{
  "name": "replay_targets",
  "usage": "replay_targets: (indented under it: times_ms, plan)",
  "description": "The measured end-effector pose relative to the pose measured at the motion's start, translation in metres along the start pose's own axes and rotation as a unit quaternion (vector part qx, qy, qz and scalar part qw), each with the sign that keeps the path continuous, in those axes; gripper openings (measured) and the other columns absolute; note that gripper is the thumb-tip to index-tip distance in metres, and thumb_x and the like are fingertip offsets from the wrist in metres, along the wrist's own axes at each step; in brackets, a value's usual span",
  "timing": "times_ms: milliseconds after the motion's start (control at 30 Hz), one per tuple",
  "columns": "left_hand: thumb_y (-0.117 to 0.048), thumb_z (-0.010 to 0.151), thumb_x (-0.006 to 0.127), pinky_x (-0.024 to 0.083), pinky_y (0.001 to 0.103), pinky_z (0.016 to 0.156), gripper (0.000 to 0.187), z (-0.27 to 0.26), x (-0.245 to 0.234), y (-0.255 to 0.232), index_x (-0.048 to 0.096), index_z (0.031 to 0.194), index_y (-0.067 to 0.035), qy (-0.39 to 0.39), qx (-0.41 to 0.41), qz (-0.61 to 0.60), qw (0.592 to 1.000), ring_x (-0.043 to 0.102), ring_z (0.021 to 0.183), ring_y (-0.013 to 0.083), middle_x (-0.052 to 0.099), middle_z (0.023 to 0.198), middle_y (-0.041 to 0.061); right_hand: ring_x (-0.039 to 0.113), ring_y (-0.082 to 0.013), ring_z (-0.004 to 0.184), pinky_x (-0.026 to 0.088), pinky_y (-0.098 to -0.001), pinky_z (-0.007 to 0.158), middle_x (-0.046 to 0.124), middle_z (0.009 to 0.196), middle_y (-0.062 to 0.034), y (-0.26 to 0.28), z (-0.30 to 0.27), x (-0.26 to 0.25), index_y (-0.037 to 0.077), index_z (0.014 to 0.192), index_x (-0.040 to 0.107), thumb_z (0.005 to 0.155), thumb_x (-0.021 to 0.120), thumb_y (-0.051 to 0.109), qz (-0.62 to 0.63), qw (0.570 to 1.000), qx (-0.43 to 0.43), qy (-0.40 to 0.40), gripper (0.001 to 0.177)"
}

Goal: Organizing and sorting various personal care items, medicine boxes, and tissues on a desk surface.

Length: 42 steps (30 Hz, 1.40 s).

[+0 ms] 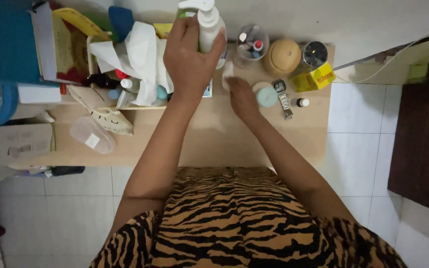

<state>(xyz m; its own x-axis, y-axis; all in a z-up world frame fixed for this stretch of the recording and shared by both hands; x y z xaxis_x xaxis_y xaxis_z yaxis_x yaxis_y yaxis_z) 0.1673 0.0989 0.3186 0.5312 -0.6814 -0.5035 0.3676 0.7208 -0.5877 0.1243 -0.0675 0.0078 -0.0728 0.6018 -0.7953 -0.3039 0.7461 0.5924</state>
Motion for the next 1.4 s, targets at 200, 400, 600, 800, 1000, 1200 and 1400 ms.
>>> replay_targets:
  times_ms: [200,400,600,800,1000,1200,1400]
  plan:
    - [-0.023,0.085,0.078,0.048,0.038,0.066,0.027,-0.002,0.003,-0.005,0.064,0.095,-0.002,-0.017,0.014,0.003,1.000,0.061,0.082,0.0271,0.057,0.091,0.008,0.052,-0.0371,0.088,0.050,-0.0431,0.069,0.060,0.084,-0.0162,-0.005,0.053,0.065,-0.003,0.087,0.065,0.074,0.062,-0.010,-0.208,0.969,-0.134,-0.021,0.015]
    - [-0.035,0.088,0.075,0.048,0.041,0.070,0.034,-0.005,0.010,0.008,0.066,0.094,-0.004,-0.005,-0.026,-0.020,0.999,0.063,0.084,0.0289,0.057,0.092,0.006,0.055,-0.0446,0.121,0.049,-0.0569,0.098,0.053,0.136,-0.0263,0.006,-0.044,0.067,-0.001,0.141,0.046,0.106,0.032,0.020,-0.031,0.968,0.097,0.229,0.043]
    - [-0.033,0.087,0.076,0.049,0.036,0.063,0.030,-0.008,0.008,0.004,0.067,0.093,-0.005,-0.008,-0.044,-0.023,0.999,0.062,0.081,0.0226,0.058,0.090,0.002,0.049,-0.0408,0.132,0.045,-0.0558,0.100,0.050,0.145,-0.0222,0.005,-0.044,0.052,0.006,0.146,0.046,0.105,0.028,0.026,0.010,0.955,0.143,0.260,0.049]
    - [-0.034,0.085,0.077,0.050,0.038,0.062,0.029,-0.016,0.019,0.004,0.068,0.093,-0.008,0.002,-0.070,-0.028,0.997,0.064,0.086,0.0205,0.060,0.093,0.000,0.057,-0.0449,0.119,0.044,-0.0563,0.093,0.059,0.132,-0.0234,0.005,0.050,0.011,0.005,0.128,0.056,0.100,0.033,0.027,0.088,0.965,0.208,0.136,0.043]
    - [-0.031,0.085,0.080,0.053,0.039,0.070,0.032,-0.018,0.023,0.007,0.069,0.103,-0.007,0.002,-0.058,-0.025,0.998,0.065,0.092,0.0237,0.062,0.099,0.003,0.059,-0.0410,0.105,0.053,-0.0566,0.074,0.059,0.115,-0.0226,0.003,-0.022,0.064,0.004,0.117,0.055,0.107,0.035,0.020,-0.033,0.985,0.062,0.158,0.027]
    - [-0.030,0.084,0.080,0.051,0.041,0.068,0.029,-0.014,0.021,0.006,0.069,0.097,-0.006,-0.020,-0.064,-0.034,0.997,0.065,0.088,0.0235,0.061,0.097,0.002,0.057,-0.0385,0.096,0.042,-0.0492,0.086,0.056,0.109,-0.0167,0.031,-0.075,0.038,0.010,0.109,0.055,0.105,0.016,0.054,0.109,0.932,0.183,0.292,0.059]
    - [-0.033,0.088,0.076,0.053,0.039,0.070,0.029,-0.018,0.025,-0.002,0.070,0.100,-0.007,0.008,-0.075,-0.049,0.996,0.064,0.093,0.0217,0.060,0.097,0.002,0.060,-0.0285,0.112,0.042,-0.0435,0.093,0.055,0.116,-0.0090,-0.029,0.017,0.028,0.014,0.118,0.057,0.104,0.041,0.043,0.177,0.938,0.294,0.048,0.036]
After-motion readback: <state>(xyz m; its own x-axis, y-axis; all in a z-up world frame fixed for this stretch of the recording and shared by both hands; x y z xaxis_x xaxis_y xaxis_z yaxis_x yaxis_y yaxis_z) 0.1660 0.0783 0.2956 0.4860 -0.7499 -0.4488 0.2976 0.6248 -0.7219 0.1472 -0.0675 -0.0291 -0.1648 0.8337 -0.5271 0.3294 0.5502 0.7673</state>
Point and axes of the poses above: each hand's wrist, its own z-axis towards the middle knuckle, its own x-axis out of the palm, y = z × x, the point moved 10 cm from there along z, towards the middle knuckle
